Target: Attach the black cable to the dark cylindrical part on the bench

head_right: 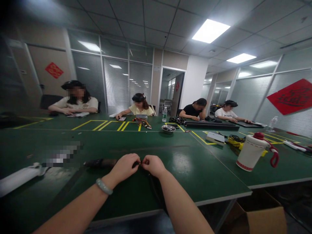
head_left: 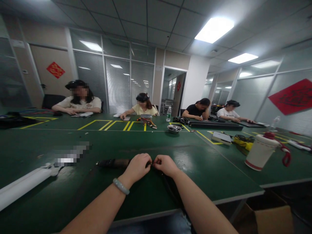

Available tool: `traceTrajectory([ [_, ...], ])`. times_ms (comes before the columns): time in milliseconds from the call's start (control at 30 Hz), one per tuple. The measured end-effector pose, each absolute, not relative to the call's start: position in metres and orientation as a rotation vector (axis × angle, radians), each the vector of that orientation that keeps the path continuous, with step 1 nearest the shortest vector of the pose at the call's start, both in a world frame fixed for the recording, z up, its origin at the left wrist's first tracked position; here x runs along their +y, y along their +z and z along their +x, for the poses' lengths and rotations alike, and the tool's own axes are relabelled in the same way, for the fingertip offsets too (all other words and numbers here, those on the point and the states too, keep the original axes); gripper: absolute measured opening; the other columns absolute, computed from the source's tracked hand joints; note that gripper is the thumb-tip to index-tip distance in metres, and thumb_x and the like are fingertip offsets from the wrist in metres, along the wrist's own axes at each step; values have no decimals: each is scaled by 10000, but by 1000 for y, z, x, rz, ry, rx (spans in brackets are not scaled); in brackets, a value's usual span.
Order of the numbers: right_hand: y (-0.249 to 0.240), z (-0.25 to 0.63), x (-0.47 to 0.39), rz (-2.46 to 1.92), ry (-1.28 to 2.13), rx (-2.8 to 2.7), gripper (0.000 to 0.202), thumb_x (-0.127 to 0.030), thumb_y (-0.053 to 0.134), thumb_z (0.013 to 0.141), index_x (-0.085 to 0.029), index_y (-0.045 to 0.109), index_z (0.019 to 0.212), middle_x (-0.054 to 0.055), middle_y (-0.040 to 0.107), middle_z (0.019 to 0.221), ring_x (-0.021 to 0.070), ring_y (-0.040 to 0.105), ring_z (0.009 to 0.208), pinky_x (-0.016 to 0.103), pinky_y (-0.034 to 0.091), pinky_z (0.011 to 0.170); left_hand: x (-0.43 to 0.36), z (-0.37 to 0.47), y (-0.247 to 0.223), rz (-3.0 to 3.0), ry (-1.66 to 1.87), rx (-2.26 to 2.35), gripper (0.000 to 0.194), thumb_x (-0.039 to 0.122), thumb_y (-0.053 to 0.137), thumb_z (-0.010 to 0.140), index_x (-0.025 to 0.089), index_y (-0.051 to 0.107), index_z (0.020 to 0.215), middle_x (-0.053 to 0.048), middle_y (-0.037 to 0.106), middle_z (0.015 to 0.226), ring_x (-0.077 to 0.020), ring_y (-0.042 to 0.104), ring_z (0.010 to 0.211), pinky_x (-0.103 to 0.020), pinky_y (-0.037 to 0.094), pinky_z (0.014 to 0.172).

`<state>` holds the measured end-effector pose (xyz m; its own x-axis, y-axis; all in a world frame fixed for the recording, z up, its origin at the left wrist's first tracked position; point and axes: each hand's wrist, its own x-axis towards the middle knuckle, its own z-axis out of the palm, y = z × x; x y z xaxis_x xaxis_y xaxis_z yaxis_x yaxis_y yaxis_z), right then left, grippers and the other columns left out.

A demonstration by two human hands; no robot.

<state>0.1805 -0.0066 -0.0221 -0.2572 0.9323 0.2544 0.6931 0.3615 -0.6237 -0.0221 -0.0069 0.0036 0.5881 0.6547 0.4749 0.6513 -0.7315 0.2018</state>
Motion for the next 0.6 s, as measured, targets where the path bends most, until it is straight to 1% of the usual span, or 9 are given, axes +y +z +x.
traceTrajectory([
  [200,-22,179,-7,-1417,496,-2044,106,-280,667,770,-200,691,835,-14,656,717,107,555,618,195,371,549,-5,-21,2,2840,858,1144,41,176,592,828,202,610,855,-22,616,921,-181,566,900,-330,423,839],
  [400,-19,178,-8,-1410,511,-2038,86,-255,659,767,-197,688,824,-17,648,700,104,556,605,194,358,536,-5,-22,3,2835,850,1178,39,215,625,829,201,601,856,-20,608,928,-185,560,903,-331,424,832],
  [600,-17,179,-9,-1414,523,-2036,92,-269,652,775,-188,680,806,-22,632,672,98,545,580,195,356,532,-9,-21,4,2842,851,1170,24,202,592,840,204,595,863,-14,604,927,-181,558,921,-330,428,855],
])
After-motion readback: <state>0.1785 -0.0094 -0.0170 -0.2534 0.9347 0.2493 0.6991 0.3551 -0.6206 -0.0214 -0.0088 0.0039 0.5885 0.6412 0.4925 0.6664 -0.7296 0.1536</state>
